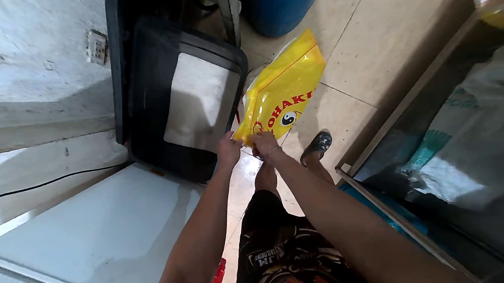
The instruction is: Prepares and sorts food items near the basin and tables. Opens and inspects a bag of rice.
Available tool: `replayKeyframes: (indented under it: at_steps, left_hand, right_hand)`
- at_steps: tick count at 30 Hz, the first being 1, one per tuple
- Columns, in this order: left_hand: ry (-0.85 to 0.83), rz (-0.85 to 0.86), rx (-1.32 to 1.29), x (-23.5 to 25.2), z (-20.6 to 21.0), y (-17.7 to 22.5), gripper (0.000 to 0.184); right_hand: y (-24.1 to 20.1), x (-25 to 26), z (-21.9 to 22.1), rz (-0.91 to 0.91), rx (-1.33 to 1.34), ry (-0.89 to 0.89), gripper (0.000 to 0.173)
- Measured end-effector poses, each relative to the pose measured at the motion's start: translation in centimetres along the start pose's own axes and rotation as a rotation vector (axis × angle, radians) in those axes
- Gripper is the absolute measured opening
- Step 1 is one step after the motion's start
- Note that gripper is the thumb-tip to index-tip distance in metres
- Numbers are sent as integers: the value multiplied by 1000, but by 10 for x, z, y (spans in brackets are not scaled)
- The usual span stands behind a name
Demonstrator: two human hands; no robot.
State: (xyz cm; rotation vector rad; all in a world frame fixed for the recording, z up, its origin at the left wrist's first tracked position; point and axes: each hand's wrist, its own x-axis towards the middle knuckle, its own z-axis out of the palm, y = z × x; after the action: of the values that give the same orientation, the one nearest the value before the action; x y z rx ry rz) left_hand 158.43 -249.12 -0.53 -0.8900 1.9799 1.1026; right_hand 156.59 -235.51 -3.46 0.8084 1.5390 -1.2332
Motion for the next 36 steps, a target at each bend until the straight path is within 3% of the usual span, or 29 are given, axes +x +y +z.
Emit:
replayKeyframes:
  at_steps: [3, 8, 12, 19, 24, 26, 30, 36]
  left_hand:
    - [4, -3, -96, 2, 1, -8, 34]
    - [-7, -50, -206, 0, 4, -10, 37]
    - [3, 19, -123, -3, 2, -11, 36]
    - [-7, 74, 35, -8, 2, 0, 27]
    - [-16, 74, -51, 2, -3, -13, 32]
    - [0, 55, -117, 3, -1, -15, 31]
    - [1, 25, -182, 3, 4, -17, 32]
    - [-14, 77, -136, -8, 1, -16, 25]
  right_hand:
    - [-6, 2, -22, -25, 106, 49, 34]
    - [-2, -13, -8, 65, 39, -124, 26]
    - [-2, -13, 10, 118, 137, -26, 22]
    - [-2, -5, 25, 132, 44, 97, 27]
    - [-3, -6, 14, 100, 146, -8, 26]
    - [-7, -8, 2, 127, 118, -46, 21]
    - [-2, -10, 0, 113, 43, -120, 26]
    - [-3, -15, 19, 103, 56, 38, 23]
